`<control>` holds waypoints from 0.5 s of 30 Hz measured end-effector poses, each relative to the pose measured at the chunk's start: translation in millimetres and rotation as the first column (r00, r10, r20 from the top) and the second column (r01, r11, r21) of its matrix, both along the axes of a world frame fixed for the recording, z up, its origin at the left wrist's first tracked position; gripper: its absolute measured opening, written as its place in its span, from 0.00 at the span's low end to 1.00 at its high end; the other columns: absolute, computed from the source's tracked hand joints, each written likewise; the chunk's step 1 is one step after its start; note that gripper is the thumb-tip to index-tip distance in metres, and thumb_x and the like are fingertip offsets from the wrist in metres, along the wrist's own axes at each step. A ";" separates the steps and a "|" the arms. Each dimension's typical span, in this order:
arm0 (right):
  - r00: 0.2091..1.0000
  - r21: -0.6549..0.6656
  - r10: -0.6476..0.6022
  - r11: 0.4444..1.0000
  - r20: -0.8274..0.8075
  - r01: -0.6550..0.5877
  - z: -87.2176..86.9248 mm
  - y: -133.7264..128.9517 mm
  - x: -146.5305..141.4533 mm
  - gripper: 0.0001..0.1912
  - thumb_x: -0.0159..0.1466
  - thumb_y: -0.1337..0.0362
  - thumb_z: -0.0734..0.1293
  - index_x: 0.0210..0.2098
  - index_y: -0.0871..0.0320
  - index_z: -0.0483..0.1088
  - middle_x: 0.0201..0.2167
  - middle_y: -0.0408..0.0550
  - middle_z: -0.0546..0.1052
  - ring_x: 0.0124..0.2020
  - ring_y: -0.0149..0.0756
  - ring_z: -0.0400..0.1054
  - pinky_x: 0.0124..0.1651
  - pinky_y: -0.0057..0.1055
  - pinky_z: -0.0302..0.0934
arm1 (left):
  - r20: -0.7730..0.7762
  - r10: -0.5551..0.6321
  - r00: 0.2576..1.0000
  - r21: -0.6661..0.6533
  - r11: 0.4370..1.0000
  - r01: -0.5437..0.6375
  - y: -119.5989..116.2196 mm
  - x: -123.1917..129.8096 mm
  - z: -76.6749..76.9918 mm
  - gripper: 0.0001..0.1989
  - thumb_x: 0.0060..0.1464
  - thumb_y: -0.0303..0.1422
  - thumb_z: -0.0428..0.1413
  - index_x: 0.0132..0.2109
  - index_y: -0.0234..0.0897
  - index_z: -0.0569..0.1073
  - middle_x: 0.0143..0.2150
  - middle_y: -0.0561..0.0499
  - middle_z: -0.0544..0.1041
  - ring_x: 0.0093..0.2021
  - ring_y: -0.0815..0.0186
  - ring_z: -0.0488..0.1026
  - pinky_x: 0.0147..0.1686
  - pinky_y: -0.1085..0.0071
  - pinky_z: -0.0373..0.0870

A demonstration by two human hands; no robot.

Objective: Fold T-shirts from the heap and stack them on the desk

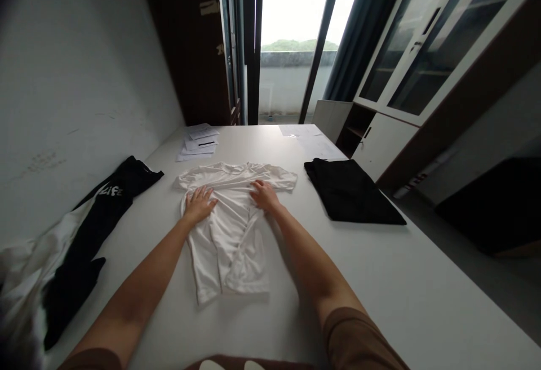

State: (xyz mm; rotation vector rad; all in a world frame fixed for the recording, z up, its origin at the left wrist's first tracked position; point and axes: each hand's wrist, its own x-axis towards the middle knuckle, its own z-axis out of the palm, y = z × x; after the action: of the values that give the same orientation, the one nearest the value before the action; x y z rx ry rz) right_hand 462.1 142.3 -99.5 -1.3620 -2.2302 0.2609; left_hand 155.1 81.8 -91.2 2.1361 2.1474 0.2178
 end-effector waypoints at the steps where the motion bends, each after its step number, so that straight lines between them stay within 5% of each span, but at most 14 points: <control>1: 1.000 -0.001 0.016 1.000 0.009 -0.016 -0.6 -2.2 -2.8 0.22 0.68 0.62 0.69 0.61 0.52 0.72 0.64 0.54 0.71 0.64 0.46 0.64 0.68 0.41 0.55 | -0.004 0.017 1.000 -0.004 1.000 -0.017 5.3 -5.8 1.8 0.33 0.69 0.51 0.42 0.74 0.42 0.58 0.78 0.43 0.48 0.77 0.46 0.41 0.71 0.36 0.38; 5: 0.997 -0.027 0.032 0.999 0.072 -0.030 -3.1 -10.4 -10.1 0.19 0.68 0.59 0.69 0.58 0.50 0.74 0.62 0.52 0.72 0.62 0.47 0.65 0.66 0.43 0.56 | -0.007 0.070 0.998 0.002 0.998 -0.070 15.6 -19.4 8.6 0.32 0.69 0.48 0.42 0.74 0.41 0.59 0.78 0.42 0.51 0.77 0.45 0.44 0.70 0.36 0.40; 8: 0.994 0.001 -0.014 1.000 0.104 0.014 -2.0 -11.4 -8.1 0.17 0.68 0.57 0.69 0.55 0.50 0.76 0.61 0.52 0.73 0.62 0.47 0.65 0.65 0.42 0.56 | -0.020 -0.005 1.000 0.107 0.994 0.008 7.7 -16.0 15.7 0.27 0.69 0.44 0.46 0.69 0.41 0.67 0.76 0.42 0.56 0.76 0.47 0.47 0.71 0.40 0.40; 12: 0.975 0.044 -0.208 0.978 0.080 0.205 5.5 -8.0 1.2 0.13 0.73 0.57 0.63 0.47 0.52 0.78 0.47 0.52 0.79 0.51 0.42 0.71 0.56 0.34 0.61 | -0.008 -0.286 0.958 0.251 0.927 0.279 -21.6 22.7 32.2 0.20 0.66 0.38 0.51 0.61 0.40 0.75 0.72 0.42 0.63 0.74 0.50 0.52 0.73 0.47 0.40; 15: 0.933 0.002 -0.352 0.936 0.074 0.353 9.3 -5.1 9.4 0.13 0.73 0.57 0.61 0.44 0.52 0.77 0.41 0.51 0.80 0.42 0.40 0.73 0.47 0.31 0.61 | 0.071 -0.613 0.787 0.189 0.783 0.592 -52.8 71.5 40.8 0.20 0.64 0.36 0.55 0.61 0.41 0.74 0.66 0.43 0.70 0.70 0.53 0.60 0.72 0.51 0.49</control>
State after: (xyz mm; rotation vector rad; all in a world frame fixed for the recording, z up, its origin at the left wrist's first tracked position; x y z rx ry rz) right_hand 471.6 137.2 -90.2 -1.7701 -1.9925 0.0961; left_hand 226.6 29.0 -50.4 2.6806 1.3044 0.4573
